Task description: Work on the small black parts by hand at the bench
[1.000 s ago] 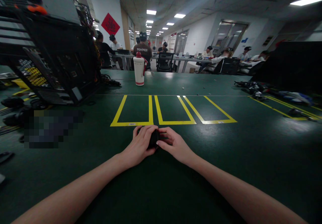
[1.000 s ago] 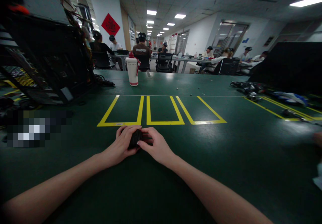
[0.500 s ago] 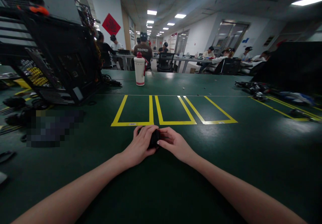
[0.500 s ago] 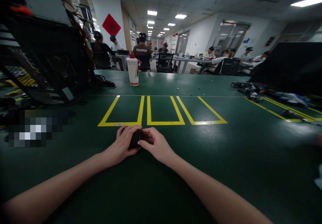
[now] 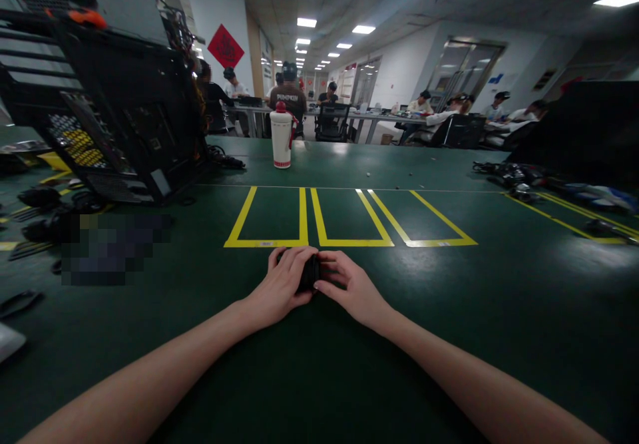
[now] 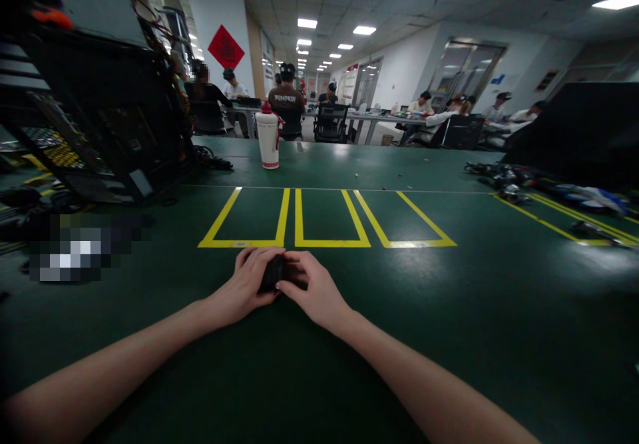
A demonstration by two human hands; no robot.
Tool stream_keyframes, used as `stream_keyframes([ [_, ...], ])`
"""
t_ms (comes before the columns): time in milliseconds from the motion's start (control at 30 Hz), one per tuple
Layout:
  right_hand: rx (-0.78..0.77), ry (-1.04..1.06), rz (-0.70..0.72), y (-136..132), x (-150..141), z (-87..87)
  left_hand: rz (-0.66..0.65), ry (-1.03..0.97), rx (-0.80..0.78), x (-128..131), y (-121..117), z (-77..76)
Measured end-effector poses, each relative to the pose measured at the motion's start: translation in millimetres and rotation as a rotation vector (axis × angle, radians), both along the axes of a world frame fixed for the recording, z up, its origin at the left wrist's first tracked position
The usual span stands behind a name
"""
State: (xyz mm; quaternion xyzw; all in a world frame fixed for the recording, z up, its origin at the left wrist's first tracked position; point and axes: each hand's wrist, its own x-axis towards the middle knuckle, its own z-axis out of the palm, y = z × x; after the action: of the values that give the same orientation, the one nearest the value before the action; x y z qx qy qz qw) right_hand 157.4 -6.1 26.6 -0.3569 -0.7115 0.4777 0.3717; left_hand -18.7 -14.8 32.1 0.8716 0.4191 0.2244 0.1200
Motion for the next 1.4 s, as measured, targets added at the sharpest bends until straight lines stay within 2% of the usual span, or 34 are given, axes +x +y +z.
stream_keyframes([
  [133, 0.076, -0.007, 0.018, -2.0, 0.1, -0.7, 0.001, -0.006, 0.010, -0.3, 2.0, -4.8],
  [300, -0.043, 0.082, 0.044, -1.6, -3.3, -5.4, 0.022, -0.009, 0.028, 0.1, 5.0, -11.8],
  [467, -0.087, 0.077, -0.018, -0.9, -3.7, -3.4, 0.010, -0.006, 0.014, -0.2, 2.8, -6.5],
  [633, -0.091, 0.060, 0.030, -0.2, -0.9, -1.6, 0.008, 0.007, -0.005, -0.6, 0.5, -1.0],
  [833, -0.115, 0.135, 0.053, 0.0, -2.8, -8.7, 0.007, -0.012, 0.029, 0.1, 3.7, -9.0],
  [1000, -0.118, 0.122, 0.026, -0.2, -2.7, -6.4, 0.020, -0.029, 0.058, 0.0, 6.9, -16.7],
  [1133, -0.083, 0.057, 0.015, -0.4, -1.2, -4.9, 0.011, -0.024, 0.038, -0.2, 6.5, -16.2],
  [1267, -0.044, 0.117, 0.035, -1.3, -2.4, -6.9, 0.022, -0.024, 0.050, 0.2, 6.1, -15.8],
  [1400, -0.072, 0.144, 0.042, -2.6, -3.9, -7.7, 0.010, -0.022, 0.040, 0.3, 6.2, -14.8],
])
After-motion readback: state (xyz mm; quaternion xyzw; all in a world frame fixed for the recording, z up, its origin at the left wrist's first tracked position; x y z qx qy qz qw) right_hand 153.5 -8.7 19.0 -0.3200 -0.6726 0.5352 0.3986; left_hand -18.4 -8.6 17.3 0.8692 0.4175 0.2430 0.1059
